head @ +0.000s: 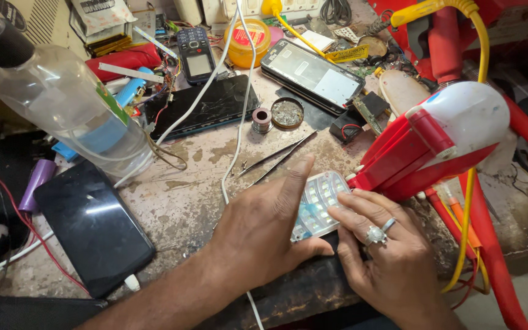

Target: The person assembles a portable LED light by soldering wires to an LED panel, securing the panel in a red plastic housing, and installing a battery and circuit board. They use a soldering iron, tweezers, and a screwdriver to complete the assembly.

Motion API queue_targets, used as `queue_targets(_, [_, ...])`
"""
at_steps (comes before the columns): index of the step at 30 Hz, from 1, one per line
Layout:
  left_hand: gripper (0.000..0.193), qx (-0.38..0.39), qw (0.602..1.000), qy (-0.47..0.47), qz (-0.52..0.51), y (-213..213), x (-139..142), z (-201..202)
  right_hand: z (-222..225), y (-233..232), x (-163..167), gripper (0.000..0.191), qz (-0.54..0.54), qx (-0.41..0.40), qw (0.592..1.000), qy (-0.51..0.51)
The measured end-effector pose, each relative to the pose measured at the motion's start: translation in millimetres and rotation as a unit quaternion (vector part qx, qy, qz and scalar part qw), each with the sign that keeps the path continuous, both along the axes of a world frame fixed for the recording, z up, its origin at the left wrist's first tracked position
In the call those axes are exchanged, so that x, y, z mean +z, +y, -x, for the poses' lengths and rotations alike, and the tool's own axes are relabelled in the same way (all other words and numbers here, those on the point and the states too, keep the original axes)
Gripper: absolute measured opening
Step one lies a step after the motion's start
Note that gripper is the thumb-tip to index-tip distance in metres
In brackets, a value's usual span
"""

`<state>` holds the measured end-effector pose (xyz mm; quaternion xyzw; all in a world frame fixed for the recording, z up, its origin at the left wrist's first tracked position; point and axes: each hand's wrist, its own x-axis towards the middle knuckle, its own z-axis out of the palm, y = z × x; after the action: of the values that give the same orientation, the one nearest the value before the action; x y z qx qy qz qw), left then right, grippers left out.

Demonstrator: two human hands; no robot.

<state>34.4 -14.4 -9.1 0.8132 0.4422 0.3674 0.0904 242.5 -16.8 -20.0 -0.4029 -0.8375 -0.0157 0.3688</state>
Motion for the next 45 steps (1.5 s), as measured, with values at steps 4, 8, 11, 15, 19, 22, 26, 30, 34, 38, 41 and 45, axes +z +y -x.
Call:
queue_targets(4, [0.113,0.015,1.0,-0.009,-0.008,-3,10,6,2,2,3,0.029,0.002,-0.005,1.0,-0.013])
queue_targets(8, [0.051,0.05,0.979,0.021,0.199,1,23,25,0,2,1,0.028,0.001,-0.001,0.999,-0.037])
queue_targets(11, [0.025,0.03,0.972,-0.001,0.231,8,25,39,-1,1,1,0.028,-0.018,0.003,0.998,-0.055])
queue_targets(15, [0.027,0.008,0.962,-0.05,0.268,14,19,41,1,0,7,0.027,-0.061,0.049,0.994,-0.072])
queue_targets(19, [0.027,0.012,0.959,-0.054,0.277,17,20,41,4,1,10,0.028,-0.034,0.096,0.993,-0.055])
queue_targets(22, [0.029,0.01,0.966,-0.044,0.255,17,23,41,3,1,8,0.03,-0.04,0.096,0.992,-0.074])
queue_targets(26, [0.041,0.01,0.979,-0.007,0.201,9,21,30,3,1,5,0.025,-0.023,0.091,0.992,-0.087])
queue_targets(30, [0.065,-0.078,0.996,0.038,0.013,-2,12,15,11,4,12,0.023,-0.014,0.081,0.992,-0.097])
queue_targets(34, [0.049,-0.067,0.993,0.025,0.096,-4,7,20,22,0,18,0.022,-0.022,0.04,0.996,-0.08])
queue_targets(38, [0.051,-0.069,0.993,0.042,0.085,-4,6,23,23,-4,5,0.027,-0.014,0.036,0.995,-0.093])
queue_targets(41, [0.053,-0.07,0.993,0.06,0.073,-6,6,22,20,-4,-8,0.026,-0.009,0.042,0.995,-0.091])
queue_targets(45, [0.048,-0.062,0.993,0.067,0.069,-6,5,25,15,-14,-4,0.027,-0.045,0.077,0.995,-0.046])
